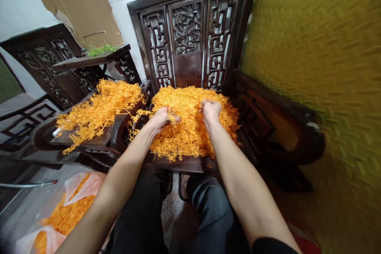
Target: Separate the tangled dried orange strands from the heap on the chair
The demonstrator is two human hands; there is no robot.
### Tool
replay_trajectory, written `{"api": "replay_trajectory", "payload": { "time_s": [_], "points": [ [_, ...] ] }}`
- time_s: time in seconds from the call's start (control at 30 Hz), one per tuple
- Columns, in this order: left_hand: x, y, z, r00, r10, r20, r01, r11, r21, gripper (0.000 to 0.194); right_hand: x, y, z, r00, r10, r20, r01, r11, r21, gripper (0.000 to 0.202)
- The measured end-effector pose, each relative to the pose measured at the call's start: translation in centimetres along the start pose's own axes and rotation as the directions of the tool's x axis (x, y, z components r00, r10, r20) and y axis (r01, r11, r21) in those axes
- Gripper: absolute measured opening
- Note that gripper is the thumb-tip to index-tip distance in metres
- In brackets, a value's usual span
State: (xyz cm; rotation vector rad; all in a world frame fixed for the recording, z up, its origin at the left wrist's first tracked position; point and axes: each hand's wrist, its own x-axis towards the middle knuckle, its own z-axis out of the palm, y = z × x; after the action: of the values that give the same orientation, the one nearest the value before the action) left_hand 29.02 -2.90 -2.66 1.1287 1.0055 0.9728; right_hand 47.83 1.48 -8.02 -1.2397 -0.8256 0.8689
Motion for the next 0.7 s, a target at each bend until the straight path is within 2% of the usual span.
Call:
{"api": "replay_trajectory", "payload": {
  "time_s": [0.07, 0.17, 0.23, 0.3, 0.4, 0.53, 0.63, 0.7],
  "points": [
    [-0.1, -0.1, -0.5, 0.999, 0.009, -0.051, -0.006, 0.999, 0.053, 0.046, 0.5, 0.1, -0.9, 0.999, -0.031, -0.029, 0.03, 0.999, -0.032, 0.013],
    [0.5, -0.9, -1.5, 0.977, 0.063, -0.206, -0.044, 0.995, 0.094, 0.056, 0.2, 0.6, -1.0, 0.996, -0.076, 0.056, 0.082, 0.99, -0.113, 0.022],
    [1.0, -1.6, -2.0, 0.964, 0.095, -0.25, -0.07, 0.992, 0.108, 0.059, -0.4, 0.7, -0.3, 0.984, -0.125, 0.124, 0.146, 0.973, -0.181, 0.022],
    [1.4, -2.1, -2.4, 0.958, 0.11, -0.266, -0.068, 0.984, 0.162, 0.059, -1.1, 0.5, 0.5, 0.961, -0.196, 0.196, 0.239, 0.944, -0.229, 0.021],
    [1.5, -2.1, -2.7, 0.95, 0.131, -0.284, -0.05, 0.96, 0.276, 0.056, -2.1, -0.1, 1.6, 0.897, -0.283, 0.339, 0.372, 0.898, -0.235, 0.024],
    [1.4, -1.4, -2.6, 0.939, 0.177, -0.295, -0.071, 0.939, 0.335, 0.049, -3.2, -0.8, 2.4, 0.823, -0.308, 0.477, 0.446, 0.871, -0.207, 0.018],
    [1.3, -1.1, -2.3, 0.934, 0.189, -0.303, -0.09, 0.946, 0.313, 0.047, -3.5, -0.9, 2.9, 0.811, -0.303, 0.5, 0.444, 0.876, -0.189, 0.013],
    [1.4, -1.3, -2.2, 0.931, 0.189, -0.313, -0.103, 0.957, 0.271, 0.047, -3.4, -0.7, 3.1, 0.833, -0.291, 0.47, 0.418, 0.888, -0.191, 0.016]
  ]
}}
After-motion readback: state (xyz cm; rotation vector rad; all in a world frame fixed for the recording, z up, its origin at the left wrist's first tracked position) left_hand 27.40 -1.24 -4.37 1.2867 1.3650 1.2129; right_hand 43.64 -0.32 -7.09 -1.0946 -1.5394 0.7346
